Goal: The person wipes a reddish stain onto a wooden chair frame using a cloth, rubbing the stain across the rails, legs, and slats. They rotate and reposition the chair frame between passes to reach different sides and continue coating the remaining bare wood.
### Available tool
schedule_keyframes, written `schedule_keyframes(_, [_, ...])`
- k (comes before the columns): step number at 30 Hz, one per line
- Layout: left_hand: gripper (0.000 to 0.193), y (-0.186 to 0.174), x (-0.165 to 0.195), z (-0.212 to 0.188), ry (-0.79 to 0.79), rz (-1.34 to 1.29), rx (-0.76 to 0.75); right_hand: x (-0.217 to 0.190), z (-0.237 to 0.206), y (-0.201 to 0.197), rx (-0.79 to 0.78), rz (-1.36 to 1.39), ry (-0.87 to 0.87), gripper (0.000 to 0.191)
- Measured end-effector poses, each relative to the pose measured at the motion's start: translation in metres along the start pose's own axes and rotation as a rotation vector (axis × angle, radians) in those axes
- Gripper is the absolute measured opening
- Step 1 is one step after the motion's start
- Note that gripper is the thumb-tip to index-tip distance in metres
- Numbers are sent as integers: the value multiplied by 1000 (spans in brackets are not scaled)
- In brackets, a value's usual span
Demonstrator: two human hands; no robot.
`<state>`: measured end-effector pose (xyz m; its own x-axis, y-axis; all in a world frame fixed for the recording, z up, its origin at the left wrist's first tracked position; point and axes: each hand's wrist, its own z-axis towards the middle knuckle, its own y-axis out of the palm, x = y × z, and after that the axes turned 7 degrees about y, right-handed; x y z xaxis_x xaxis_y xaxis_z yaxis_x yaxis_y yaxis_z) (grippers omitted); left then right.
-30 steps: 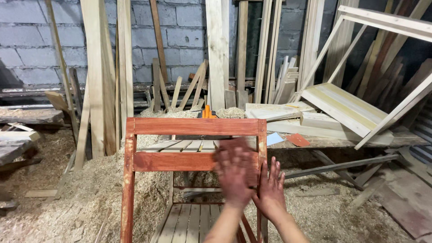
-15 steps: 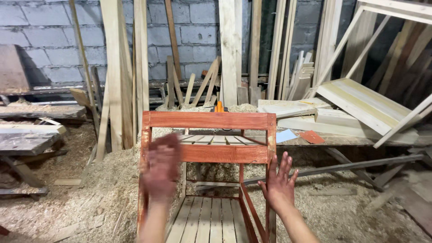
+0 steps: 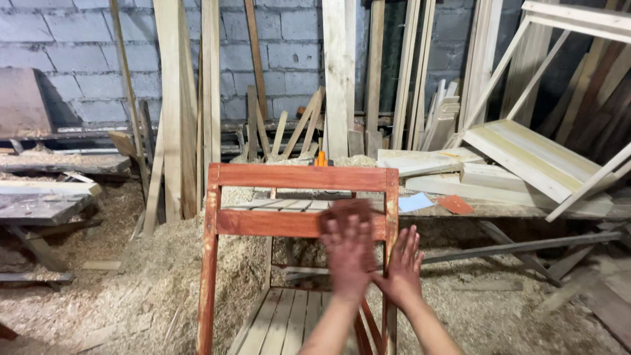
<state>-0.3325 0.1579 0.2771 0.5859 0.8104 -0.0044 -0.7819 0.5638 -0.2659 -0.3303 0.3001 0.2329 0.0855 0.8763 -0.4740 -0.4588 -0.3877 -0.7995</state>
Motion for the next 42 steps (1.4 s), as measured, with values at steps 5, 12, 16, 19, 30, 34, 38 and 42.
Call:
schedule_keyframes(5, [82,27,-3,-11,134,-220,-411,9,-4,8,-14,19,57,156])
schedule_keyframes(12, [57,-36,-113,-18,235,156,-225,11,-22,-15,-34,80,22,163])
schedule_keyframes(16, [31,-128,-168,1,-482,-152,-281,42,-43,-31,-76,63,143,158])
schedule_keyframes(19, [40,-169,-165,24,-967,-471,-198,61,-58,-32,-151,41,245,150])
schedule_keyframes(30, [41,-51,9,-32,-1356,-1148,25,83,-103,-7,25,115,75,93])
schedule_keyframes(34, [48,3,51,-5,-1055,-1120,-181,108,-121,-13,163,107,-81,89])
schedule_keyframes(38, [62,-5,67,2,-869,-634,-451,122,-133,-20,81,140,13,91])
schedule_keyframes(42, [81,-42,87,-54,-903,-532,-726,122,-137,-28,33,162,48,89])
